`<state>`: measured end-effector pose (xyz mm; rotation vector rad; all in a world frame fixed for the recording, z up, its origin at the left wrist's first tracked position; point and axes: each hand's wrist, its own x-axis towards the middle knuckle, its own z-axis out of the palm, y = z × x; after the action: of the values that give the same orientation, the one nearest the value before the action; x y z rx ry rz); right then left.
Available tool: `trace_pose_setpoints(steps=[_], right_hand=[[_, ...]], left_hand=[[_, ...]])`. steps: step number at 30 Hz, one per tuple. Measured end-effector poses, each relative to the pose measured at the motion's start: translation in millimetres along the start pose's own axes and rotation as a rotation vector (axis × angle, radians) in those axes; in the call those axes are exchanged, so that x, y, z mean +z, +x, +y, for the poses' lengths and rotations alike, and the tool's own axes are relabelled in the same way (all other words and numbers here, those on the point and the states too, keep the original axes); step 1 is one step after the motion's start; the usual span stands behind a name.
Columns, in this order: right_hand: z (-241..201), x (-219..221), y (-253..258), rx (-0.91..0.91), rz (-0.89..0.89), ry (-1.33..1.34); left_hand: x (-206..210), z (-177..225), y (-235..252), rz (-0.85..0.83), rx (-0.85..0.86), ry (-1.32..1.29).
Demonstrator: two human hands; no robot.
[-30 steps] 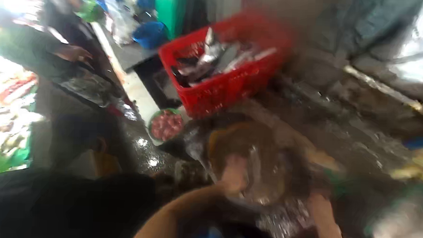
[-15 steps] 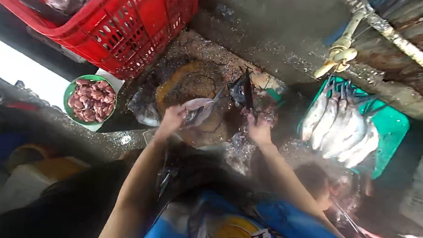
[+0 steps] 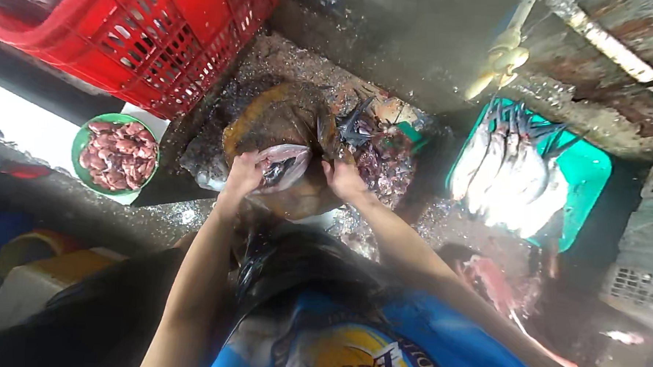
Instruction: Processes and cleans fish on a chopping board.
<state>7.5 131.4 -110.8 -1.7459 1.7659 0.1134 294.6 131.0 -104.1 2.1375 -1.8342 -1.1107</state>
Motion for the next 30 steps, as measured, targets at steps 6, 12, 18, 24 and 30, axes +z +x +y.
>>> trace_pose_setpoints(steps=[6,12,18,24,30], right_hand=[[15.1,-23.3,6.1,0.076,0.003,0.111],[-6.2,-60.9,-27.5,-0.023,0.319,0.382],[-38.5,-111.9,-79.4,-0.677,0.741,0.734],[-36.5,-120.7,-74.9,-0.716,0.806,0.641],[-23.9,-108.3,-65.8,-0.595,0.715,0.598]], left_hand=[[14.3,-7.3,-26.4,0.17,0.134,-0.315],[26.5,25.5,27.6,0.12,0.063,-0.173],[30.6,30.7,13.9,0.169,-0.038,-0.207],[79.5,74.3,-48.1,0.231,-0.098,-0.077],[100.1,50.4,-15.6,0.231,0.156,0.074]])
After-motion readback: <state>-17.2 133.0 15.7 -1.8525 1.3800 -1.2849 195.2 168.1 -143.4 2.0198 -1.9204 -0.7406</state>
